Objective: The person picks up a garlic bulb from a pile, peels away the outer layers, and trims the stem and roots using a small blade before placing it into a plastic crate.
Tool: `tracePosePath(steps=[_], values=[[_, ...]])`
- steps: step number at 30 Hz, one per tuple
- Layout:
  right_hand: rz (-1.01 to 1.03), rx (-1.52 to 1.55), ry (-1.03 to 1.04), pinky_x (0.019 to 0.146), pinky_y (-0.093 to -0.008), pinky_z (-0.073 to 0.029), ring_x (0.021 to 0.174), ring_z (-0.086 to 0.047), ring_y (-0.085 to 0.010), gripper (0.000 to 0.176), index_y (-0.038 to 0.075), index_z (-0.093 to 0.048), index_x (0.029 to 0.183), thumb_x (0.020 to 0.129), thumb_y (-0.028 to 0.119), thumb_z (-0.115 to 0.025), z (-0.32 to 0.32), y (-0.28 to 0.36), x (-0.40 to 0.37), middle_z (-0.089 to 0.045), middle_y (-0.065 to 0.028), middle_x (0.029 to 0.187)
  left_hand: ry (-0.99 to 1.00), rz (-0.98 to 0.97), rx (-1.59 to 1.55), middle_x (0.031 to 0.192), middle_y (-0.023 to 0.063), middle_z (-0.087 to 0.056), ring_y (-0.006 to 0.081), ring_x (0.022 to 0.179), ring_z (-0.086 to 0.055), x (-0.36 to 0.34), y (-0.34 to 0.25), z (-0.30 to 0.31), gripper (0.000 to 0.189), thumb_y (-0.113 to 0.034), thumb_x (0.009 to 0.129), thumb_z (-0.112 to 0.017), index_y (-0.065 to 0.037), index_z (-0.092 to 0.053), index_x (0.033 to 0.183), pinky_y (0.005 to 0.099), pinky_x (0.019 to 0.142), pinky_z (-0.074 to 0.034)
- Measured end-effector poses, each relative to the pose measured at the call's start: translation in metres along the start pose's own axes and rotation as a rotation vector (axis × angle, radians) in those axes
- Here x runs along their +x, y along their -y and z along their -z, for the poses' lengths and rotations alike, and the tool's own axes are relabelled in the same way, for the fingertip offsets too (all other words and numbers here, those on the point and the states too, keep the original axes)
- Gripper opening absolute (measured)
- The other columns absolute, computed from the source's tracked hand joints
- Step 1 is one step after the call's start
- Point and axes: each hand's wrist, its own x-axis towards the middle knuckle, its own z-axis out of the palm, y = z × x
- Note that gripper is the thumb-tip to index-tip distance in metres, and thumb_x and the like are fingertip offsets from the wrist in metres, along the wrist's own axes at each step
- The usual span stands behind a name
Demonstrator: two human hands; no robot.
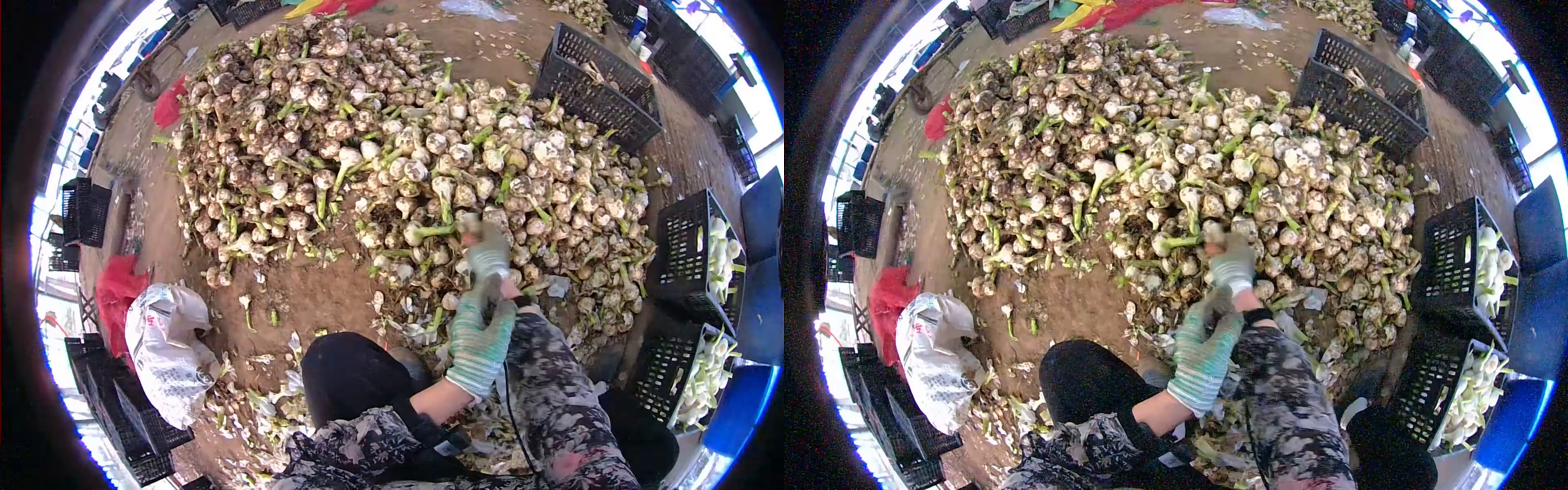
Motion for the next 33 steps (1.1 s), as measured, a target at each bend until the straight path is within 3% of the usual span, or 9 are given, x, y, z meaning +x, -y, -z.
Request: tracePosePath(steps=[3,7,9,13,17,19,21,23,33], values=[[0.081,0.648,0.241,0.064,-0.0269,-0.049,0.085,-0.056,-0.0127,0.034,0.003,-0.05,0.115,0.085,0.018,-0.051,0.062,0.03,-0.07,-0.059,-0.0049,0.1,-0.115,0.119,-0.164,0.099,0.0022,-0.054,0.0096,0.081,-0.05,0.009,0.001,0.002,0.032,-0.004,0.083,-0.055,-0.001,-0.049,0.114,0.024,0.073,-0.044],[0.407,0.226,0.391,0.082,-0.0324,-0.047,0.093,-0.057,-0.021,0.037,0.0,-0.045,0.118,0.088,0.022,-0.048,0.117,0.051,-0.152,-0.056,-0.0093,0.105,0.261,0.768,-0.63,0.099,0.0049,-0.058,0.0173,0.079,-0.058,0.015,-0.008,0.012,0.03,-0.029,0.089,-0.049,-0.005,-0.053,0.106,0.0304,0.066,-0.051],[0.343,0.237,0.132,0.077,-0.0222,-0.043,0.091,-0.055,-0.0129,0.045,0.0,-0.053,0.11,0.079,0.031,-0.06,0.124,0.046,-0.182,-0.059,-0.0037,0.099,0.399,0.562,-0.451,0.101,0.0062,-0.058,0.0203,0.082,-0.059,0.005,-0.003,0.009,0.035,-0.03,0.087,-0.05,-0.006,-0.048,0.113,0.0363,0.066,-0.052],[0.434,0.503,0.457,0.077,-0.0233,-0.045,0.088,-0.057,-0.0142,0.036,0.0,-0.054,0.108,0.079,0.02,-0.062,0.151,0.055,-0.217,-0.059,-0.007,0.098,0.812,0.713,-0.764,0.111,0.008,-0.054,0.021,0.099,-0.054,-0.006,-0.034,0.01,0.043,-0.022,0.086,-0.052,-0.004,-0.041,0.124,0.0369,0.084,-0.047],[0.316,0.349,0.026,0.079,-0.0226,-0.045,0.089,-0.056,-0.012,0.032,0.001,-0.051,0.112,0.081,0.006,-0.058,0.145,0.054,-0.228,-0.059,-0.0043,0.099,0.574,0.306,-0.288,0.108,0.0079,-0.054,0.0142,0.096,-0.054,-0.019,-0.035,-0.001,0.046,-0.019,0.082,-0.061,-0.001,-0.043,0.121,0.0294,0.085,-0.044],[0.267,0.85,0.284,0.079,-0.0307,-0.048,0.095,-0.055,-0.0175,0.042,0.007,-0.046,0.116,0.082,0.03,-0.059,0.139,0.05,-0.247,-0.054,-0.0057,0.106,0.497,-0.016,-0.165,0.106,0.0073,-0.054,0.013,0.095,-0.052,-0.032,-0.036,-0.011,0.043,-0.02,0.082,-0.062,0.001,-0.046,0.117,0.0272,0.085,-0.043],[0.214,0.988,0.263,0.083,-0.0244,-0.044,0.093,-0.055,-0.0134,0.038,0.003,-0.046,0.118,0.085,0.018,-0.056,0.145,0.026,-0.242,-0.053,-0.005,0.11,0.463,-0.298,0.127,0.109,0.0108,-0.053,0.0192,0.099,-0.053,-0.033,-0.034,-0.006,0.046,-0.019,0.077,-0.067,0.0,-0.047,0.115,0.0295,0.086,-0.043],[0.254,0.515,0.046,0.082,-0.0256,-0.045,0.095,-0.054,-0.0122,0.034,0.004,-0.048,0.115,0.087,0.022,-0.054,0.144,0.02,-0.244,-0.053,-0.0041,0.112,0.492,-0.708,0.459,0.114,0.0149,-0.051,0.0282,0.105,-0.051,-0.038,-0.049,-0.007,0.054,-0.015,0.068,-0.071,-0.003,-0.048,0.116,0.0338,0.088,-0.042],[0.291,0.255,-0.123,0.08,-0.0294,-0.048,0.095,-0.059,-0.0193,0.027,-0.004,-0.051,0.108,0.085,0.009,-0.054,0.142,0.039,-0.265,-0.059,-0.0127,0.105,0.549,-0.702,0.35,0.115,0.0181,-0.047,0.0338,0.1,-0.052,-0.041,-0.041,-0.011,0.059,-0.014,0.065,-0.072,-0.001,-0.047,0.116,0.0364,0.081,-0.046]])
